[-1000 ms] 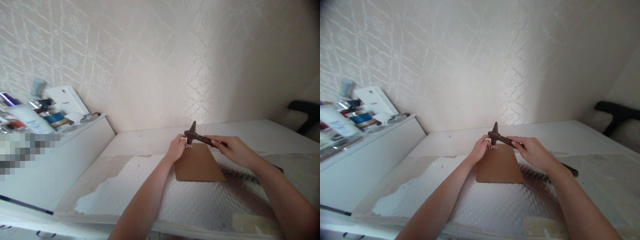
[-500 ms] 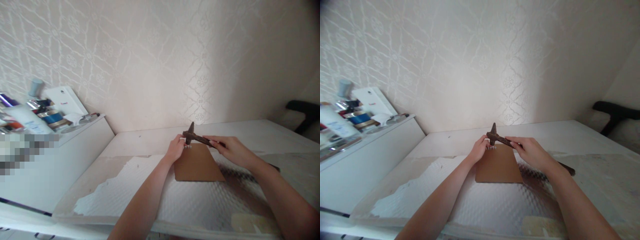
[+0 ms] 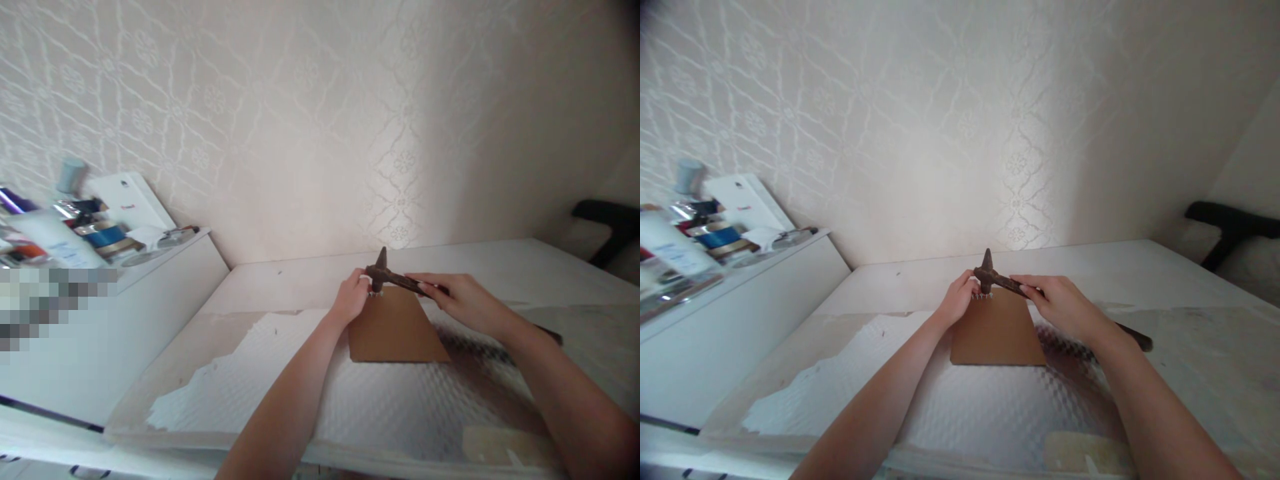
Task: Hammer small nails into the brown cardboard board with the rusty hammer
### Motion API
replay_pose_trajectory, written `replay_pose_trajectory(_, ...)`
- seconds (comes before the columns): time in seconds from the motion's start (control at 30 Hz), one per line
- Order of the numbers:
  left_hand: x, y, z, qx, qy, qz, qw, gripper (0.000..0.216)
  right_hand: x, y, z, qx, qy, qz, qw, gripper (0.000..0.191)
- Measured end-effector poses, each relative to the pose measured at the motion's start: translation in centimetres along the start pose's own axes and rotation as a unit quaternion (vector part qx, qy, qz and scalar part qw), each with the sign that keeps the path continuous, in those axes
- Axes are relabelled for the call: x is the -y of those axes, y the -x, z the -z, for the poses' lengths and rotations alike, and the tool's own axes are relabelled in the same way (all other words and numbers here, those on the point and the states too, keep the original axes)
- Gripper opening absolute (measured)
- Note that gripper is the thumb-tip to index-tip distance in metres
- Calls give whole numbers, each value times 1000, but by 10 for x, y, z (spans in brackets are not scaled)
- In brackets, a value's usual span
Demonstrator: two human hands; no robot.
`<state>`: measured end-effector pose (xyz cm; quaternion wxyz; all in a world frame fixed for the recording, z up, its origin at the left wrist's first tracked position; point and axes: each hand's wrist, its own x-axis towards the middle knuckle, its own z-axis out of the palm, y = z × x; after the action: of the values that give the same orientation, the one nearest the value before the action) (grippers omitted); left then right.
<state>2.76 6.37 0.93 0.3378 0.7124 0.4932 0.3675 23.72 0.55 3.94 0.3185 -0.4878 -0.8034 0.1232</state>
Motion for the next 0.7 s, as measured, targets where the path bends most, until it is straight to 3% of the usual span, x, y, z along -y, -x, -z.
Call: replay_pose_trajectory(0.7, 7, -3, -3, 15, 34, -3, 999, 31, -5, 1, 3, -15, 2, -37, 999, 38)
